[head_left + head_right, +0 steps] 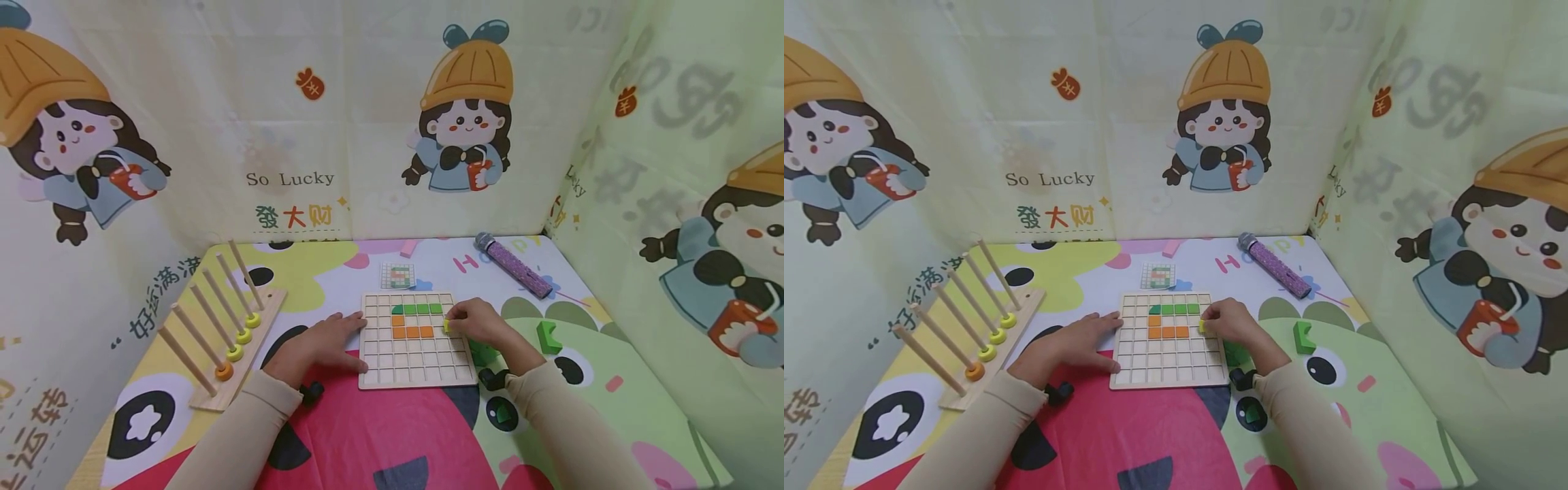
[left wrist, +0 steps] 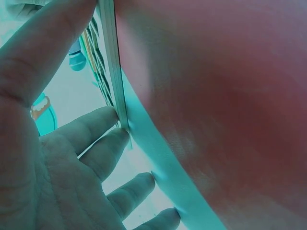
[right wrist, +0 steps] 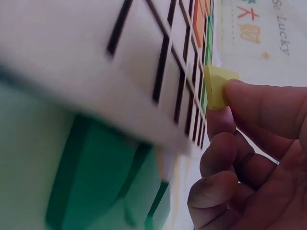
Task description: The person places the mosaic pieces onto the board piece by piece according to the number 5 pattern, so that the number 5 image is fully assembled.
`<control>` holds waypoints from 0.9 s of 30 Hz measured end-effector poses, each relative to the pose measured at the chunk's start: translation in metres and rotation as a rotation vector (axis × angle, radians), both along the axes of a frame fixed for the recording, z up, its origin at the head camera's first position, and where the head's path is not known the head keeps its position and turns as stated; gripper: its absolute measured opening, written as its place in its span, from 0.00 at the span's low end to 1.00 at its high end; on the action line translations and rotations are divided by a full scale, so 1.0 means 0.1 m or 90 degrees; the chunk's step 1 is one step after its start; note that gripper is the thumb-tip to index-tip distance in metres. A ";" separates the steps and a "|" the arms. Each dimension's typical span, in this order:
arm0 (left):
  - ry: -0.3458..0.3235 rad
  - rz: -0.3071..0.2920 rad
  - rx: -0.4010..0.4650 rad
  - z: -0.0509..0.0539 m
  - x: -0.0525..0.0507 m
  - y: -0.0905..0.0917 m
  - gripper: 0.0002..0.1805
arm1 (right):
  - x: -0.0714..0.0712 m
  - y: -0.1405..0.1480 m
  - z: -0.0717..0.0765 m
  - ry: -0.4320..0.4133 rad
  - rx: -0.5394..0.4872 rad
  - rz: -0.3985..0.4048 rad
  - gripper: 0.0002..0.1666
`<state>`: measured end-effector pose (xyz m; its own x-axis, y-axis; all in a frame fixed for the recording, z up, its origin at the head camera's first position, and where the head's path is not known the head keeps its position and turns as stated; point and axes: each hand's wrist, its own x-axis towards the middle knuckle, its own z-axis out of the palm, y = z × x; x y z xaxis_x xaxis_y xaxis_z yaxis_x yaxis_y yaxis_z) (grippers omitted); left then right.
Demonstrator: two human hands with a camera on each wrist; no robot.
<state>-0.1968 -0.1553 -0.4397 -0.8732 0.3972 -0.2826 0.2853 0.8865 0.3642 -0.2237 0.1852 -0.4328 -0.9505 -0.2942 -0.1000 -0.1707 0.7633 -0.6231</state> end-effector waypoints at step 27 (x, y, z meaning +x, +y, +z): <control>0.012 -0.017 -0.007 -0.02 -0.01 0.00 0.57 | 0.00 -0.28 -0.04 0.019 0.090 0.015 0.03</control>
